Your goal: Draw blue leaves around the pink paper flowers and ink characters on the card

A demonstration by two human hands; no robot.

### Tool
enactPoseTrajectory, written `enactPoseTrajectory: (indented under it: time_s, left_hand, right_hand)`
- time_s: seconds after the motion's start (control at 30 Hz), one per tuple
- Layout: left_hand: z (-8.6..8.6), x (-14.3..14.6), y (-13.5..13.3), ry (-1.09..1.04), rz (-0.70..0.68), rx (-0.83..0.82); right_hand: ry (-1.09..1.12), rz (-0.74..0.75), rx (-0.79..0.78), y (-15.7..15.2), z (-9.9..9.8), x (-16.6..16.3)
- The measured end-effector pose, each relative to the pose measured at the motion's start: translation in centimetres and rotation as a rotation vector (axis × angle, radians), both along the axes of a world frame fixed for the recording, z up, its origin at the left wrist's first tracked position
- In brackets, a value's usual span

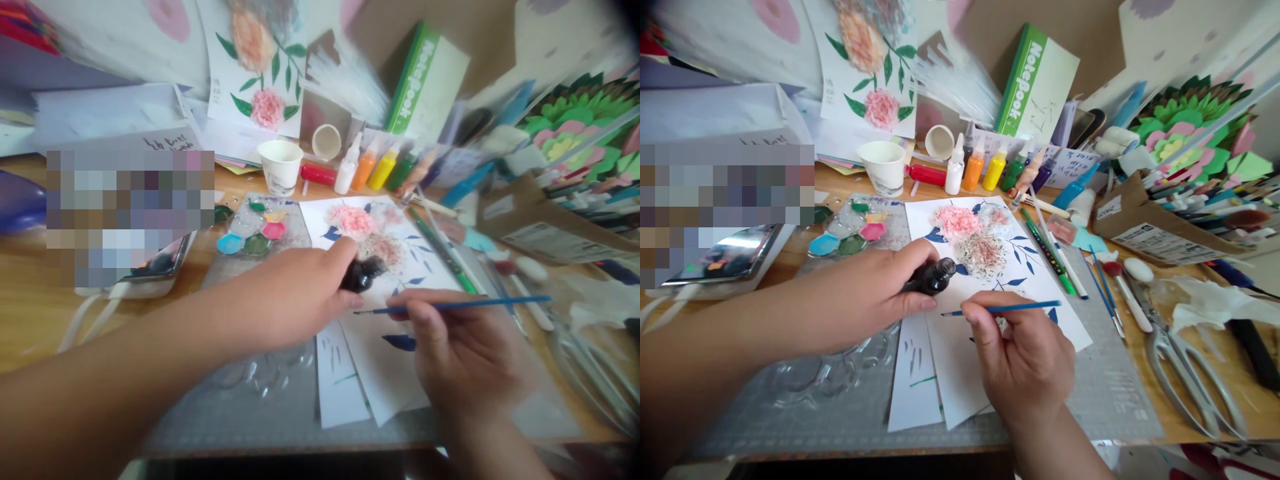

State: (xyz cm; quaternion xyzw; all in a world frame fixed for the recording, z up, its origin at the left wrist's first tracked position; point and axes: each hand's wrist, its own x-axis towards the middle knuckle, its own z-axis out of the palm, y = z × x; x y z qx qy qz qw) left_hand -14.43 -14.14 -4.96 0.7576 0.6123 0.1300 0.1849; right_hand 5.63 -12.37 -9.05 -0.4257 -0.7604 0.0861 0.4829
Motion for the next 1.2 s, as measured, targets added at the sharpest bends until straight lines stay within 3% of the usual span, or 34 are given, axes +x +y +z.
enactPoseTrajectory:
  time_s: [0.23,0.63,0.8,0.97,1.2]
  left_hand:
    - [1.03,-0.16,0.2,-0.037,0.027,-0.158]
    - [0.76,-0.16,0.27,-0.031,0.035,-0.111]
    - [1.12,-0.01,0.21,0.0,0.041,-0.17]
    - [0.55,-0.08,0.29,-0.037,0.044,-0.115]
    - [0.65,-0.1,0.22,-0.017,0.047,-0.131]
  right_hand:
    - [-0.054,0.054,-0.038,0.27,-0.4,0.11]
    - [-0.184,0.08,0.054,0.39,0.2,0.13]
    - [-0.151,0.106,-0.011,0.26,-0.11,0.38]
    - [-0.127,0.17,-0.066,-0.12,-0.06,0.64]
    - [-0.131,0.08,-0.016,0.24,-0.28,0.84]
